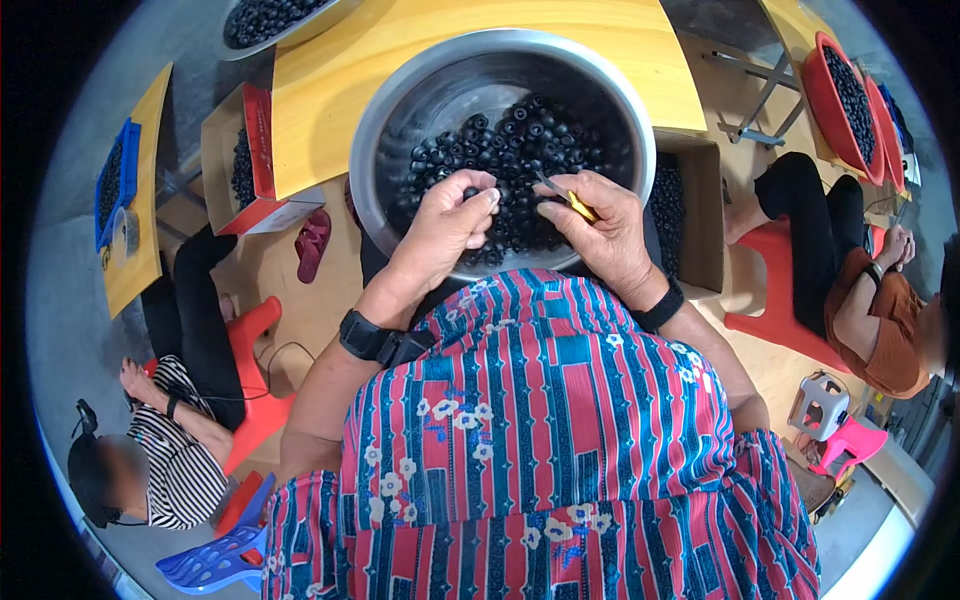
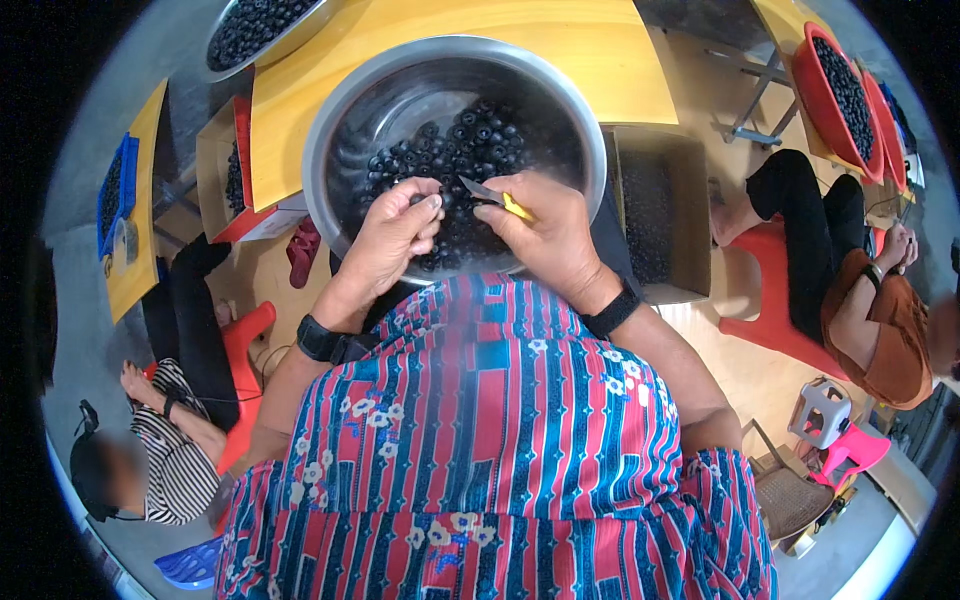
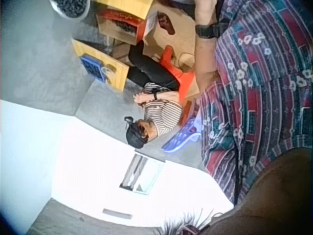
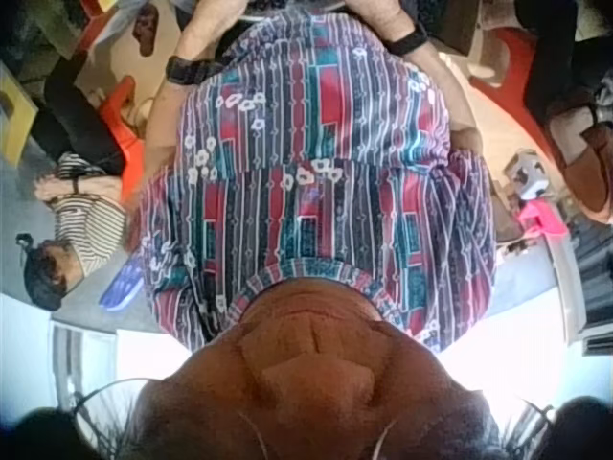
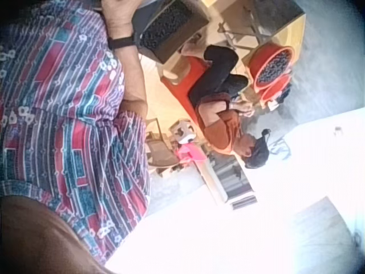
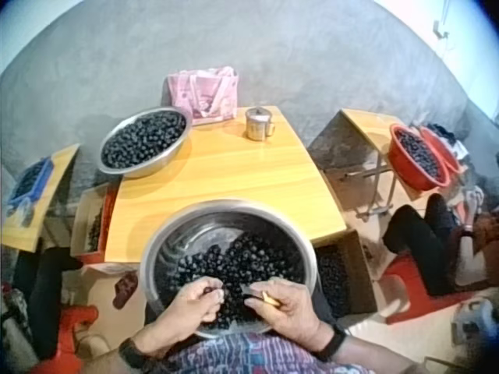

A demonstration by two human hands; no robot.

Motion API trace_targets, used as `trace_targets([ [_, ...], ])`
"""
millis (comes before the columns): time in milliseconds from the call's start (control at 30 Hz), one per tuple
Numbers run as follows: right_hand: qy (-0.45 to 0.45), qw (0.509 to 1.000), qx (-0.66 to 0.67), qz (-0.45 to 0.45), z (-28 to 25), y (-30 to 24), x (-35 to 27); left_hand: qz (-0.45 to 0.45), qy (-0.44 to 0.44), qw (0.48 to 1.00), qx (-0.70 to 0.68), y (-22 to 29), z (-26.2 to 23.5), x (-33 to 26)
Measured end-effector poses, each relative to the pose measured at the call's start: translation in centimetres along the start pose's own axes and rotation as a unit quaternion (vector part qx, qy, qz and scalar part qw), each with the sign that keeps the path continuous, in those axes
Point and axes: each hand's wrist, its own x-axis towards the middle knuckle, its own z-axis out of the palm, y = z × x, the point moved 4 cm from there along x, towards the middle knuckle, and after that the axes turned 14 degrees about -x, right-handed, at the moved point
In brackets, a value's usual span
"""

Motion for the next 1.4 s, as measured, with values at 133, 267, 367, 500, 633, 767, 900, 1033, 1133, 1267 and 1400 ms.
trace_targets([
  [133, -0.057, 0.995, 0.082, -0.011, 0.6, -1.7, 0.5, -0.111, -0.149, 0.888, -0.421, -2.1, 0.9, -0.9],
  [267, -0.094, 0.992, 0.085, -0.001, 1.7, -1.2, 0.2, -0.157, -0.138, 0.862, -0.461, -2.5, 1.6, -1.6],
  [367, -0.102, 0.992, 0.077, 0.015, 1.7, -1.2, 0.1, -0.143, -0.184, 0.862, -0.45, -2.1, 1.8, -1.7],
  [500, -0.116, 0.988, 0.095, 0.028, 1.8, -1.3, 0.2, -0.151, -0.189, 0.873, -0.423, -2.3, 1.8, -1.8],
  [633, -0.136, 0.984, 0.107, 0.029, 2.2, -0.9, 0.1, -0.168, -0.177, 0.865, -0.439, -1.7, 2.2, -2.3],
  [767, -0.165, 0.972, 0.151, 0.069, 2.7, -0.1, -0.1, -0.176, -0.209, 0.828, -0.49, -1.8, 2.1, -2.1],
  [900, -0.19, 0.951, 0.22, 0.105, 2.9, -0.3, -0.1, -0.185, -0.228, 0.819, -0.492, -2.1, 2.0, -2.0],
  [1033, -0.177, 0.964, 0.179, 0.079, 2.8, -0.2, 0.0, -0.188, -0.224, 0.816, -0.498, -3.0, 1.9, -1.7],
  [1133, -0.153, 0.981, 0.114, 0.024, 2.6, -0.6, 0.1, -0.189, -0.214, 0.826, -0.485, -3.3, 1.8, -1.6],
  [1267, -0.162, 0.975, 0.142, 0.054, 2.7, -0.2, 0.1, -0.182, -0.206, 0.836, -0.474, -2.9, 1.9, -1.6],
  [1400, -0.183, 0.963, 0.18, 0.081, 2.9, 0.1, 0.1, -0.162, -0.245, 0.835, -0.465, -3.0, 1.9, -1.5],
])
